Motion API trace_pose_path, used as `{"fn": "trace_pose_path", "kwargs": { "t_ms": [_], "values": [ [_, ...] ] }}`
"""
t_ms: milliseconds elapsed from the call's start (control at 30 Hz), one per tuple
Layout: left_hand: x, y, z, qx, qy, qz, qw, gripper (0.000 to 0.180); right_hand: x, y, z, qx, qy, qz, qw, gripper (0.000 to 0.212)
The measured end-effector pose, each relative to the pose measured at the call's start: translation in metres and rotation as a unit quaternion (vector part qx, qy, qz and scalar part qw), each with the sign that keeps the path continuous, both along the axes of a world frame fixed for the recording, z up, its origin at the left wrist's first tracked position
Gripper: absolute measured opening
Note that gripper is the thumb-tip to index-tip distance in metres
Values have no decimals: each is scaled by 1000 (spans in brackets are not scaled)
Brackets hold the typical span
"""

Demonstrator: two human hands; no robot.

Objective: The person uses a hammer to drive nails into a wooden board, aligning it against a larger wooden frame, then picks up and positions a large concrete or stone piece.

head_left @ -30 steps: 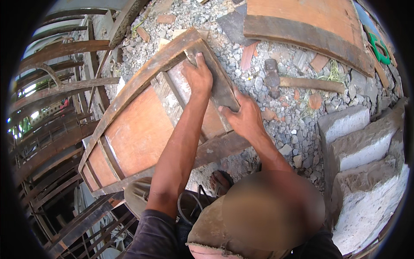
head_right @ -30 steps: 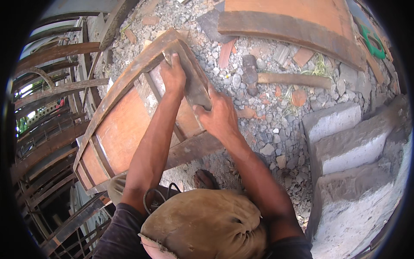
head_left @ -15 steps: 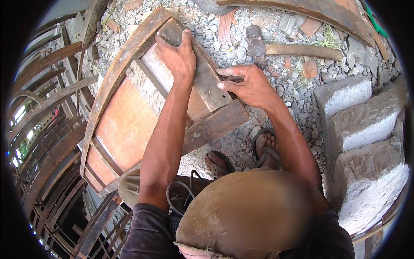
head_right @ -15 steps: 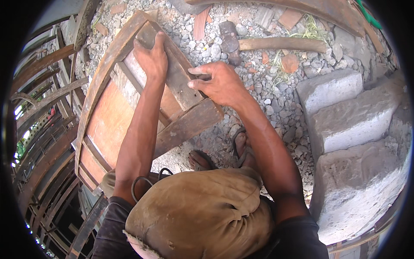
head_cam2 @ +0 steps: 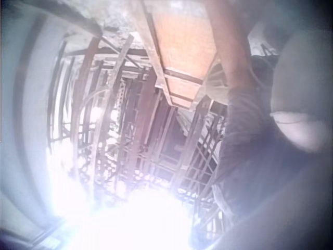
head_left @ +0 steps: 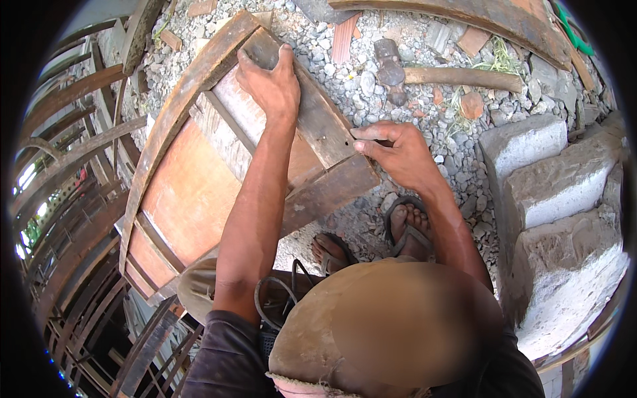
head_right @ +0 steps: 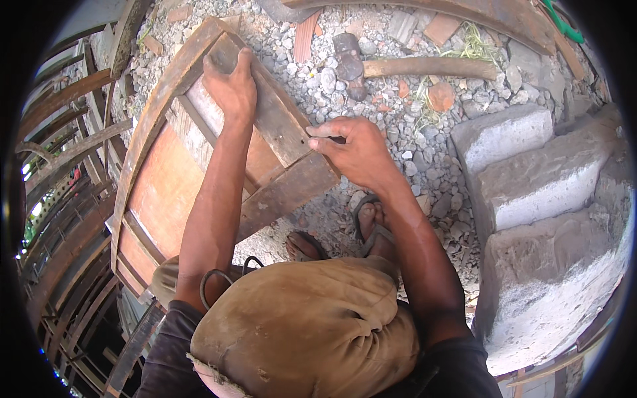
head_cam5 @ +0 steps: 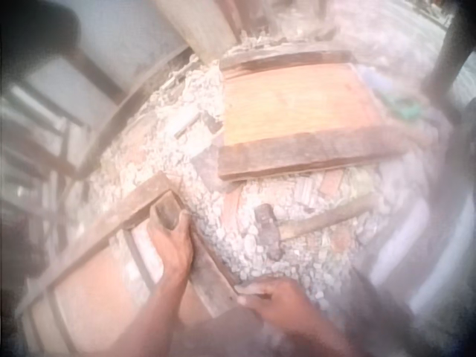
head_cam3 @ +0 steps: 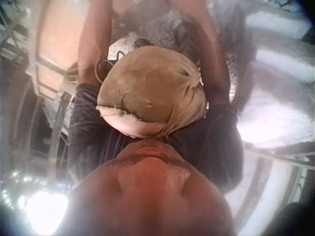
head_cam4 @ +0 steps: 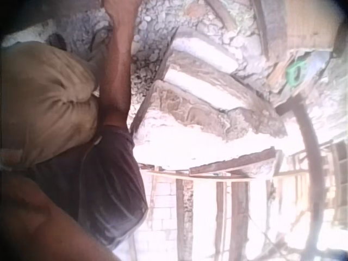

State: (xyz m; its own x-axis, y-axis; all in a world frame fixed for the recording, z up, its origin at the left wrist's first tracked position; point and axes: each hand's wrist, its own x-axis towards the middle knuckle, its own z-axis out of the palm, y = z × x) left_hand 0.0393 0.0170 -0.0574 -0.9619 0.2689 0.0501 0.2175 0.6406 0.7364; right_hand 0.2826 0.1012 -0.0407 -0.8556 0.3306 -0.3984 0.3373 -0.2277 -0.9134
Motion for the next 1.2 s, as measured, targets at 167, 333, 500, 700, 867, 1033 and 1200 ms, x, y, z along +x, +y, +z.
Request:
{"fn": "trace_pose_path", "kwargs": {
  "t_ms": [167, 333, 500, 700, 867, 1033, 1200],
  "values": [
    [6, -1, -1, -21, 14, -3, 1000, 97, 1, 5, 8, -7, -26, -13, 1000, 25],
    [-1, -1, -8, -20, 135, 8, 991, 78, 0, 70, 36, 309, 59, -195, 929, 33],
    [10, -7, -2, -78, 73, -4, 994, 94, 22, 88, 13, 656, -112, -62, 744, 44],
    [5, -9, -3, -98, 92, -24, 991, 76, 5, 99, 21, 478, -240, 107, 838, 31],
    [10, -19, -7, -136, 86, -49, 986, 68, -13, 80, 49, 313, -92, -2, 945, 31],
    [5, -20, -4, -137, 64, -114, 982, 73, -30, 65, 71, -57, -82, -118, 988, 34],
    [6, -20, -2, -120, 60, -115, 984, 72, -7, 27, 48, -170, -120, -48, 977, 33]
  ]
}}
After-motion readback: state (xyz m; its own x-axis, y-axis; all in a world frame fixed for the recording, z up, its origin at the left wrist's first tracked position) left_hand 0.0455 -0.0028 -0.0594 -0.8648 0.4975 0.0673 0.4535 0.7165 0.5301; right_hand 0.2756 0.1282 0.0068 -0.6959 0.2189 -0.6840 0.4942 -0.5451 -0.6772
